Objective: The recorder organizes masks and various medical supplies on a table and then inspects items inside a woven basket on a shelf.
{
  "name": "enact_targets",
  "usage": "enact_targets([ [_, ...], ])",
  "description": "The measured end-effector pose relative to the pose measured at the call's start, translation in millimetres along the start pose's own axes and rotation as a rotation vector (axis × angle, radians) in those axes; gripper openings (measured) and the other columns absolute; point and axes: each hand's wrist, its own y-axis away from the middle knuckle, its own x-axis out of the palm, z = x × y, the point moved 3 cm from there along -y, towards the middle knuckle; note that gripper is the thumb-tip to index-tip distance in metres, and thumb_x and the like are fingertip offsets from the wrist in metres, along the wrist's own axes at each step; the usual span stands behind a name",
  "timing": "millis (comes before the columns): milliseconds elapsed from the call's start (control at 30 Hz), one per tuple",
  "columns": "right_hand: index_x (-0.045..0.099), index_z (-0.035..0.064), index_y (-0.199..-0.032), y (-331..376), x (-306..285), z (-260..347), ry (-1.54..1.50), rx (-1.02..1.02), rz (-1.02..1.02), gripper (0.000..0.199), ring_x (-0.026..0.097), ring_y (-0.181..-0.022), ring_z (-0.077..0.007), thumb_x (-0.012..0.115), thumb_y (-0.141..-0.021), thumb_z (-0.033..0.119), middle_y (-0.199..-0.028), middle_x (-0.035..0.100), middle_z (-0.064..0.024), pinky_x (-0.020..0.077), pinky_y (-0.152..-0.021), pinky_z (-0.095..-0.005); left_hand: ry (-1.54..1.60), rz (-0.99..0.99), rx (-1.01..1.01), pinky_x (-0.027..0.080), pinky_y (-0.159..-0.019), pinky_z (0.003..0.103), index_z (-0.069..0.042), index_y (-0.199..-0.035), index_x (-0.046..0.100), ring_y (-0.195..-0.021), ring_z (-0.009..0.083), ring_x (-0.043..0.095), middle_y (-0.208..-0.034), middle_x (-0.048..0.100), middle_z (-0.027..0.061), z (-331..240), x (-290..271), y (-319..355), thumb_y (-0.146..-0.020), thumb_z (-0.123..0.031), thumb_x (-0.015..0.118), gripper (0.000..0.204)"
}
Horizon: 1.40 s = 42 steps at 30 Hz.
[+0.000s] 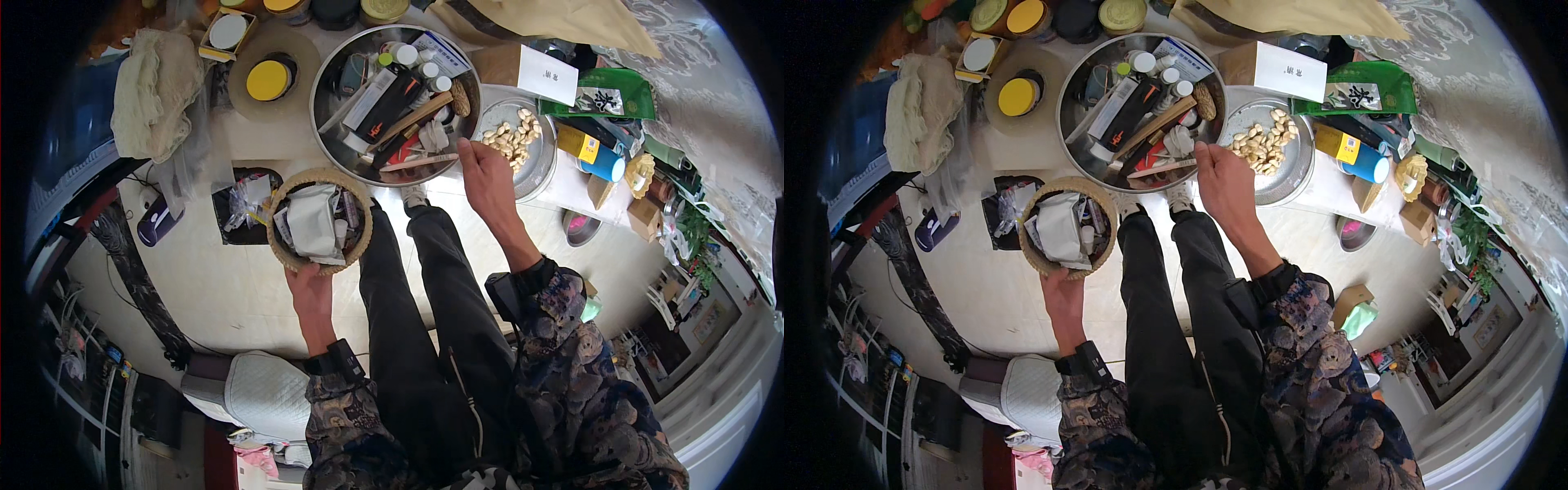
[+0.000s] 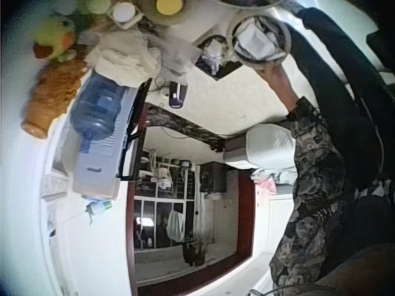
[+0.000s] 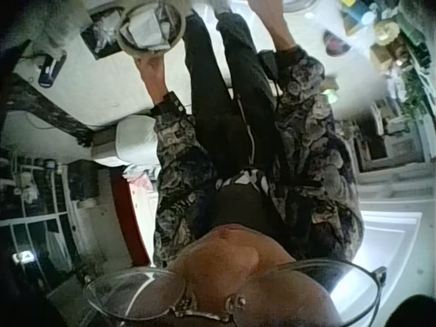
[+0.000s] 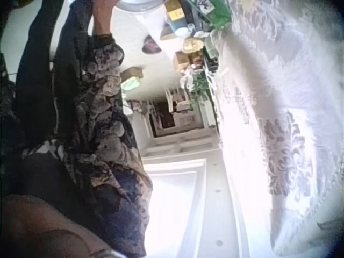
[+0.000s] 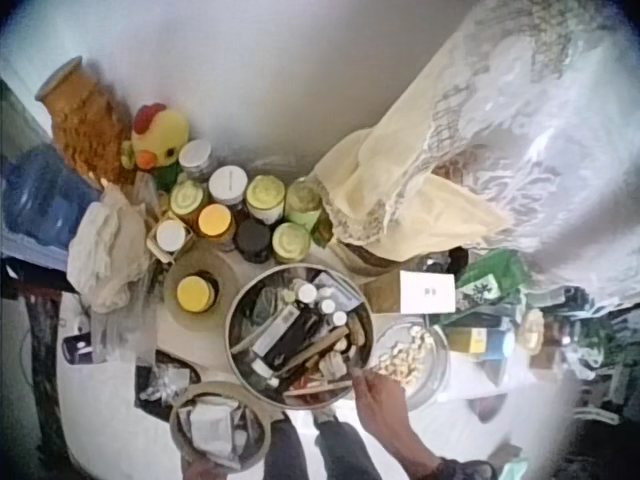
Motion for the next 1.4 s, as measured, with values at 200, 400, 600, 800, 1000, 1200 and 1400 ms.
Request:
enact_targets([
  [200, 0.058, -0.0005, -0.083, -12.1, 9.7, -3.7, -0.152, -0.107, -0.018, 0.024, 0.062, -0.065, -0.0383, 0.055, -0.095, 0.021, -0.075, 0.064, -0.0204, 0.0466, -0.06, -0.0446, -0.024, -0.009, 0.011, 0.042, -0.106, 0.047, -0.007, -0.143, 0.035, -0.126, 0.029, 0.048, -0.138, 0.046, 0.0102, -5.8, -3.5, -2.9, -0.069, 0.007, 0.058, 0.078],
  [400, 0.062, -0.0009, -0.084, -20.7, 10.5, 3.3, -0.347, -0.031, -0.026, 0.014, 0.067, -0.062, -0.025, 0.063, -0.088, 0.013, -0.07, 0.066, -0.0151, 0.0493, -0.059, -0.0355, -0.035, 0.015, 0.014, 0.042, -0.105, 0.049, -0.007, -0.143, 0.036, -0.126, 0.0295, 0.048, -0.138, 0.047, 0.0104, -10.7, -3.0, -7.3, -0.069, 0.006, 0.058, 0.078],
  [600, 0.065, -0.0013, -0.078, -28.2, 8.7, -5.7, -0.222, 0.001, -0.013, 0.019, 0.065, -0.06, -0.0247, 0.067, -0.086, 0.016, -0.068, 0.067, -0.0141, 0.0492, -0.058, -0.0357, -0.033, 0.032, -0.007, 0.042, -0.105, 0.049, -0.007, -0.143, 0.035, -0.126, 0.0298, 0.048, -0.139, 0.047, 0.0105, -16.4, -0.5, -11.9, -0.069, 0.006, 0.059, 0.079],
  [800, 0.066, -0.0001, -0.088, -36.7, 18.8, 4.4, -0.313, -0.092, -0.036, 0.017, 0.064, -0.059, -0.0243, 0.067, -0.085, 0.016, -0.07, 0.067, -0.0127, 0.0492, -0.059, -0.0356, -0.053, -0.016, -0.002, 0.042, -0.105, 0.049, -0.007, -0.142, 0.036, -0.125, 0.0295, 0.049, -0.137, 0.048, 0.0099, -23.4, -1.9, -12.3, -0.068, 0.007, 0.059, 0.079],
  [1000, 0.065, 0.0018, -0.093, -40.7, 20.9, 39.5, -0.271, -0.11, 0.006, 0.013, 0.066, -0.063, -0.0238, 0.066, -0.084, 0.012, -0.074, 0.068, -0.0117, 0.0501, -0.061, -0.0353, -0.035, 0.035, -0.017, 0.043, -0.104, 0.046, -0.006, -0.141, 0.037, -0.124, 0.0282, 0.05, -0.136, 0.049, 0.0094, -24.9, 4.5, -19.2, -0.068, 0.008, 0.059, 0.078],
  [1200, 0.066, 0.0048, -0.099, -40.1, 46.3, 90.6, -0.202, -0.325, 0.025, 0.021, 0.067, -0.078, -0.0302, 0.063, -0.079, 0.003, -0.086, 0.068, -0.014, 0.0531, -0.069, -0.0382, -0.034, 0.014, -0.022, 0.044, -0.103, 0.046, -0.008, -0.142, 0.036, -0.124, 0.0284, 0.05, -0.136, 0.048, 0.0094, -34.7, -0.5, -20.9, -0.068, 0.008, 0.059, 0.079],
  [1400, 0.068, 0.0111, -0.106, -55.6, 74.3, 121.1, 0.251, -0.37, 0.19, 0.034, 0.067, -0.081, -0.0353, 0.063, -0.072, 0.012, -0.088, 0.069, -0.0184, 0.0548, -0.072, -0.0449, -0.014, 0.023, -0.021, 0.043, -0.104, 0.046, -0.008, -0.142, 0.036, -0.125, 0.0285, 0.049, -0.136, 0.047, 0.0097, -36.5, -5.5, -24.3, -0.067, 0.009, 0.057, 0.079],
])
